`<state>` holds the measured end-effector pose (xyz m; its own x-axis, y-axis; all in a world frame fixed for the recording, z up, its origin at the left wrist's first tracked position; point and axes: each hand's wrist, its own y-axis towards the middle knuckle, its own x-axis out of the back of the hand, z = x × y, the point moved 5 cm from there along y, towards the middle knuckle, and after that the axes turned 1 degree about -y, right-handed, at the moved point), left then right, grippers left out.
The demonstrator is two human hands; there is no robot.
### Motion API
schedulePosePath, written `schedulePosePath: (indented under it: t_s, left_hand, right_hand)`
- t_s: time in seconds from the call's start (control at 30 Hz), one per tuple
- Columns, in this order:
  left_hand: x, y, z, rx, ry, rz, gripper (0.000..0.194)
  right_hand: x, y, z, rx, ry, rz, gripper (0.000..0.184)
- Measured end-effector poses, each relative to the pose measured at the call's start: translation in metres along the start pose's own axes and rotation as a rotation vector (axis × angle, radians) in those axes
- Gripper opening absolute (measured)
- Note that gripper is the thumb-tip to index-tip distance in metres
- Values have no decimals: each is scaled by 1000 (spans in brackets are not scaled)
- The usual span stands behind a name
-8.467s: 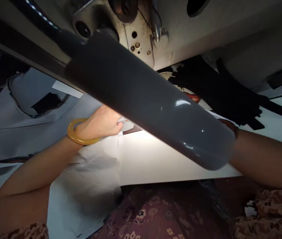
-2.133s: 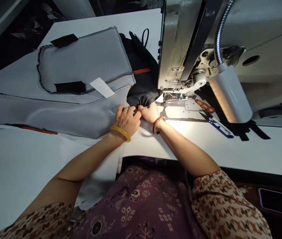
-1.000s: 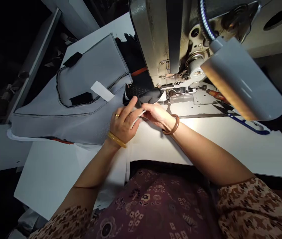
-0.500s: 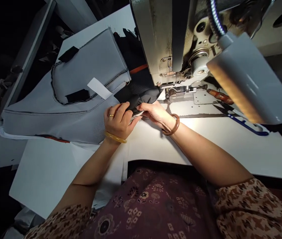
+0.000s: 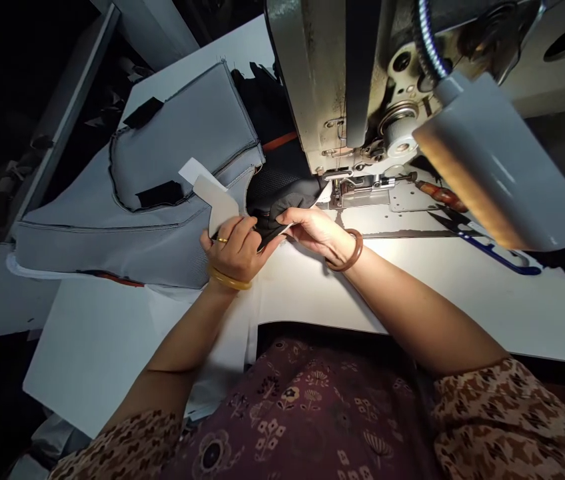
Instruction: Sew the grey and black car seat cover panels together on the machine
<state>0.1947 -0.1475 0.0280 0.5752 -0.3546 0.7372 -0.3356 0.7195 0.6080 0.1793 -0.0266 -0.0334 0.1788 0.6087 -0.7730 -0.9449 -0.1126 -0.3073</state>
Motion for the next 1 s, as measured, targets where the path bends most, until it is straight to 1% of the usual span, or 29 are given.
schedulePosePath:
  t_s: [0.07,0.17,0.27,0.37,0.53,0.67,0.77,0.83,0.9,0.93,0.97,1.0]
  left_hand:
    - [3,0,-4,-26,38,-43,33]
    - [7,1,-8,6,47,-103,30]
    - [8,1,-12,24,72,-129,29]
    - [7,0,-15,17,110,-136,30]
    - [3,-4,-20,-27,86,-142,27]
    - [1,-4,-18,-2,36,-163,27]
    - [2,-3,-15,4,42,-163,27]
    - [3,-3,-15,16,26,-146,25]
    - [3,-3,-15,51,4,-103,15]
    - [3,-1,-14,75,0,-58,10]
    - [0,1,-14,102,-3,10,15]
    - [-4,4,-12,132,-9,103,23]
  right_hand:
    - [1,0,-1,-20,20,4,18]
    - [2,1,-4,-53,49,8,19]
    - [2,1,-7,-80,70,-4,22]
    - [2,1,-9,-74,72,-13,21]
    - [3,2,-10,-73,88,-58,21]
    - [2,4,-10,-57,109,-68,21]
    - [2,6,-10,-53,112,-65,21]
    - [3,8,-9,-38,113,-63,21]
    - [5,9,-8,-5,116,-83,19]
    - [6,10,-8,14,119,-101,15]
    - [7,10,-7,35,120,-124,11]
    - [8,10,-6,52,116,-152,8]
